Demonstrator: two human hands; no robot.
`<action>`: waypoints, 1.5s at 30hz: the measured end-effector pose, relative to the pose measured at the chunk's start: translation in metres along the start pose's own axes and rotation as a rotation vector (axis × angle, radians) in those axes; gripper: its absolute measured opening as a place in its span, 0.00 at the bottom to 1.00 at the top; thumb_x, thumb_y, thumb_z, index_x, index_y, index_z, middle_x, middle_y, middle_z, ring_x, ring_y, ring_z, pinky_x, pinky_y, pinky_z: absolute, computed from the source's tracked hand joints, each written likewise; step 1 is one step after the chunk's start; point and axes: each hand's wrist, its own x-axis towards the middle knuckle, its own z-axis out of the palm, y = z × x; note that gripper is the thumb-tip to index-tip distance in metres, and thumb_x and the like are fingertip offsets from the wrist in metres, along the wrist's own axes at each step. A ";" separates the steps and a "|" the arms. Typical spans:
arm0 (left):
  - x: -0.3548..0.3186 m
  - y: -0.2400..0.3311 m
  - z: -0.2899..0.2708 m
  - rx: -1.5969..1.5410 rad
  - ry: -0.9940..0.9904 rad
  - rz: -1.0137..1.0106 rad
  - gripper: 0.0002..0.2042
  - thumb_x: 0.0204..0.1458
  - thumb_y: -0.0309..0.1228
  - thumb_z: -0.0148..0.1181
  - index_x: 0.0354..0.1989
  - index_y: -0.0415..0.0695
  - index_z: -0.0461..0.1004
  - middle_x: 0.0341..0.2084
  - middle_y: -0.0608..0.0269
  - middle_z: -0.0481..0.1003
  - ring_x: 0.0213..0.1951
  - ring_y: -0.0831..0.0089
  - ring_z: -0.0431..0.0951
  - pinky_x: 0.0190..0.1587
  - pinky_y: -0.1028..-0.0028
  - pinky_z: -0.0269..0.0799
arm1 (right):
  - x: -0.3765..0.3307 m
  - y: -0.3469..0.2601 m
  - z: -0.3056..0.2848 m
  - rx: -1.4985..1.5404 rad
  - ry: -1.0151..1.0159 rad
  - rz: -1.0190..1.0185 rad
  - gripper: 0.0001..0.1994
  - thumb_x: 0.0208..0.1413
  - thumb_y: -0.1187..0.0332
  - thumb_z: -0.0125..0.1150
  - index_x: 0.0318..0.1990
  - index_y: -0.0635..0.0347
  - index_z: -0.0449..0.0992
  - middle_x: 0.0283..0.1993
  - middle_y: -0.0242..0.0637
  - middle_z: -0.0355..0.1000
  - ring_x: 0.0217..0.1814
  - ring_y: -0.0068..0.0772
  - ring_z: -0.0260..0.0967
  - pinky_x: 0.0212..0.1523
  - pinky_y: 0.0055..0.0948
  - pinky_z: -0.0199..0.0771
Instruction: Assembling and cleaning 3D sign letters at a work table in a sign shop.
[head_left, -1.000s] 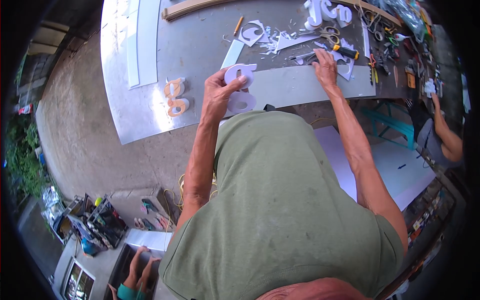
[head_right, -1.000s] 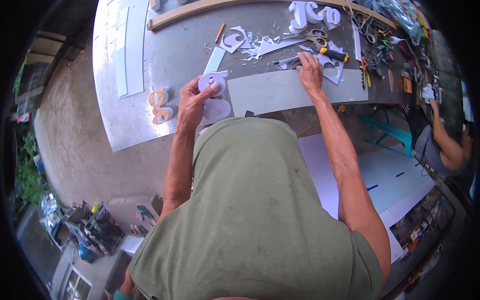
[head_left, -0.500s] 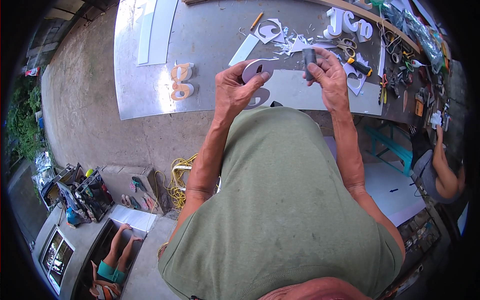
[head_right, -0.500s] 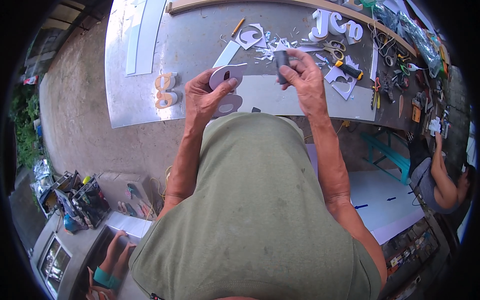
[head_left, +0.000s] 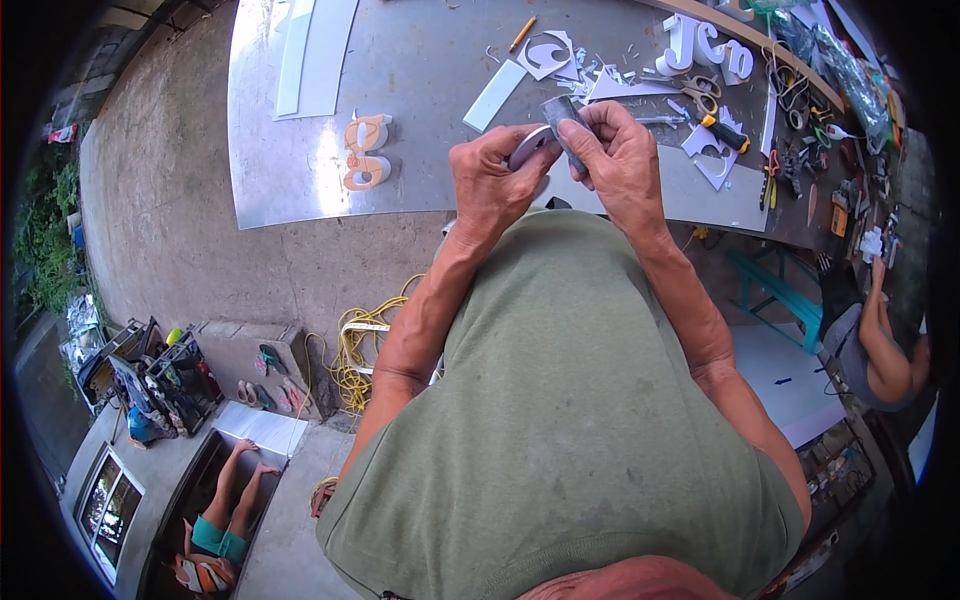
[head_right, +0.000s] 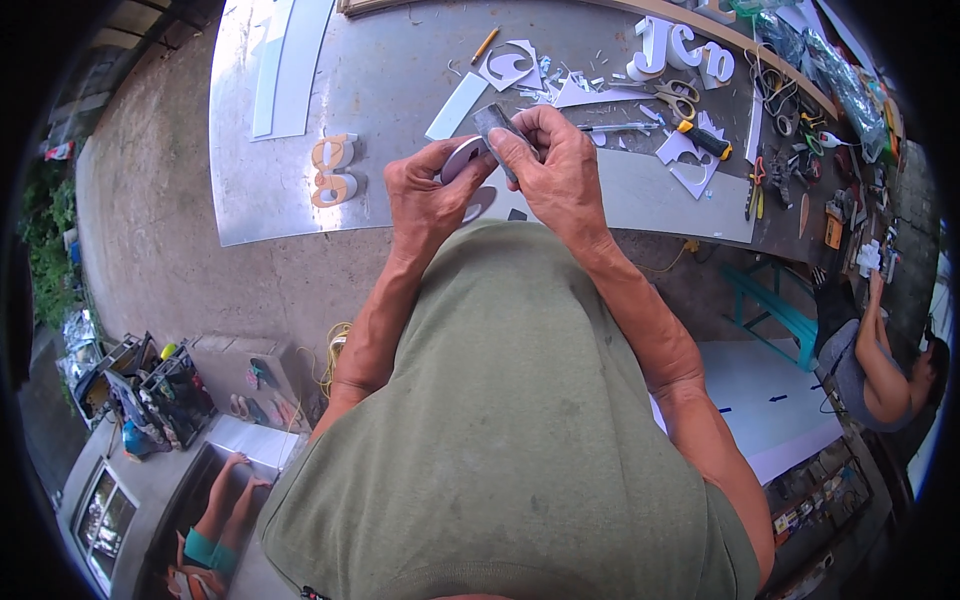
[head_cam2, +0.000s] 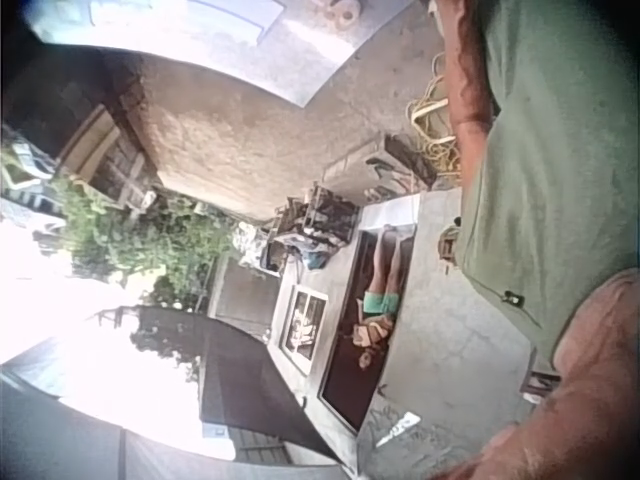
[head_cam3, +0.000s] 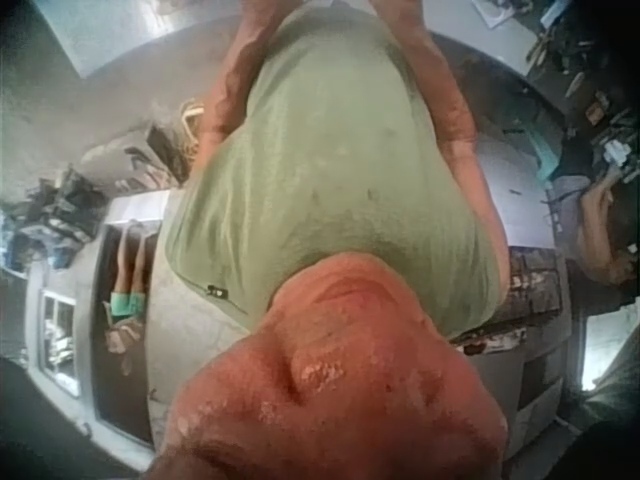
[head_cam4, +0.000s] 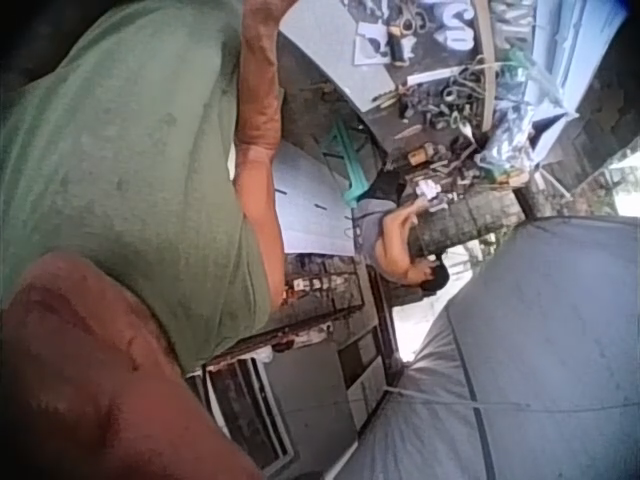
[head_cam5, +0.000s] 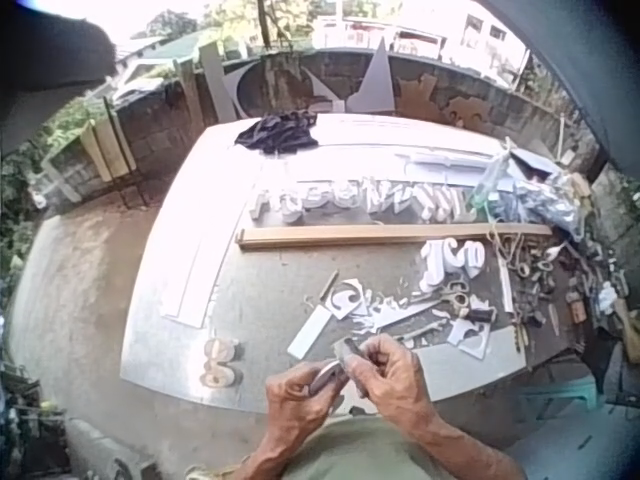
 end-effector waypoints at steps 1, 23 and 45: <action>0.001 -0.002 -0.001 0.075 0.029 0.112 0.08 0.49 0.25 0.70 0.38 0.40 0.84 0.25 0.65 0.82 0.26 0.82 0.78 0.29 0.79 0.72 | 0.001 0.001 -0.002 -0.042 0.028 -0.005 0.10 0.61 0.66 0.65 0.38 0.65 0.74 0.25 0.30 0.73 0.22 0.14 0.67 0.20 0.16 0.66; 0.011 -0.004 -0.002 0.146 0.083 0.322 0.06 0.46 0.21 0.70 0.34 0.39 0.84 0.21 0.64 0.78 0.23 0.81 0.75 0.25 0.77 0.68 | 0.005 -0.001 0.008 0.053 0.093 -0.001 0.10 0.61 0.67 0.64 0.36 0.65 0.75 0.23 0.28 0.71 0.20 0.10 0.64 0.17 0.15 0.65; 0.013 -0.007 0.002 -0.160 -0.048 -0.049 0.10 0.51 0.28 0.67 0.38 0.36 0.82 0.25 0.60 0.82 0.26 0.81 0.78 0.28 0.78 0.74 | 0.016 0.006 0.008 -0.118 0.190 -0.038 0.09 0.60 0.68 0.64 0.36 0.66 0.75 0.25 0.30 0.74 0.23 0.13 0.67 0.20 0.17 0.67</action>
